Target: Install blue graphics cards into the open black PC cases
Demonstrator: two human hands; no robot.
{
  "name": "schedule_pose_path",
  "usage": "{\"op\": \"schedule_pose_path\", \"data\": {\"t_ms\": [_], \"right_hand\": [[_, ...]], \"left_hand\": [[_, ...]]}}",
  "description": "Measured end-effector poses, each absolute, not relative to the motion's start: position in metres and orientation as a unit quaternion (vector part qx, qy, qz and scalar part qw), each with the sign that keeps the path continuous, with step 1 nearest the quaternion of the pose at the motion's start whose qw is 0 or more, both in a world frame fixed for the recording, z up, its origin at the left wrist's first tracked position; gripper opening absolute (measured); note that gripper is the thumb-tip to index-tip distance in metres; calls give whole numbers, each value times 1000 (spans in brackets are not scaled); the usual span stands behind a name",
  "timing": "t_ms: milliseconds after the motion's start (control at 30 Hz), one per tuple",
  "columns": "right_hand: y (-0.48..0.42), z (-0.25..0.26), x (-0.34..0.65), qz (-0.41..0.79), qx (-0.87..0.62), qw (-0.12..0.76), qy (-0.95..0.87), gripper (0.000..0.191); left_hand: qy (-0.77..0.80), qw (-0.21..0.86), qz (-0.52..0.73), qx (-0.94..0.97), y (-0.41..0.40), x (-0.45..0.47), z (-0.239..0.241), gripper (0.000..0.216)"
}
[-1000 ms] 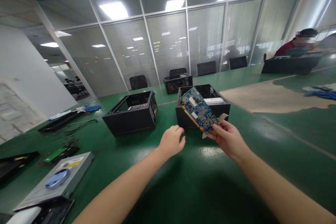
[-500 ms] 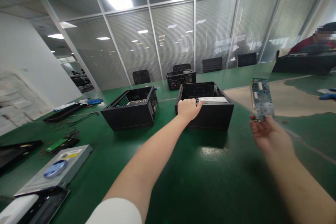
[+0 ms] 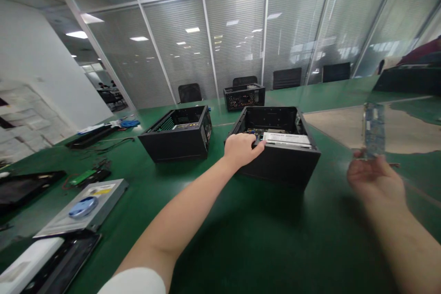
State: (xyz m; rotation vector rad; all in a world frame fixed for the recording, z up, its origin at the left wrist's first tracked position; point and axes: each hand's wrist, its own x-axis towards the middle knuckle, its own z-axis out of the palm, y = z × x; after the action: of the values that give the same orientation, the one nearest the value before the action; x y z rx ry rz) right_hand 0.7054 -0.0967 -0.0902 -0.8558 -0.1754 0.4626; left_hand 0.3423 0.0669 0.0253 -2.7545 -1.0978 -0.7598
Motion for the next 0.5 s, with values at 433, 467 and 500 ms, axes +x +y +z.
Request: {"op": "schedule_pose_path", "data": {"t_ms": [433,467,500], "right_hand": [[-97,-80,700,144,-632,728,-223,31],[-99,-80,698,118,-644,705,-272,31],[-101,-80,695,86,-653,678,-326,31]], "left_hand": [[-144,-65,-362,-919,-12,144,29,61],[-123,-78,-372,-917,-18,130,31,58],[-111,-87,-371,-918,-24,116,34,54]]}}
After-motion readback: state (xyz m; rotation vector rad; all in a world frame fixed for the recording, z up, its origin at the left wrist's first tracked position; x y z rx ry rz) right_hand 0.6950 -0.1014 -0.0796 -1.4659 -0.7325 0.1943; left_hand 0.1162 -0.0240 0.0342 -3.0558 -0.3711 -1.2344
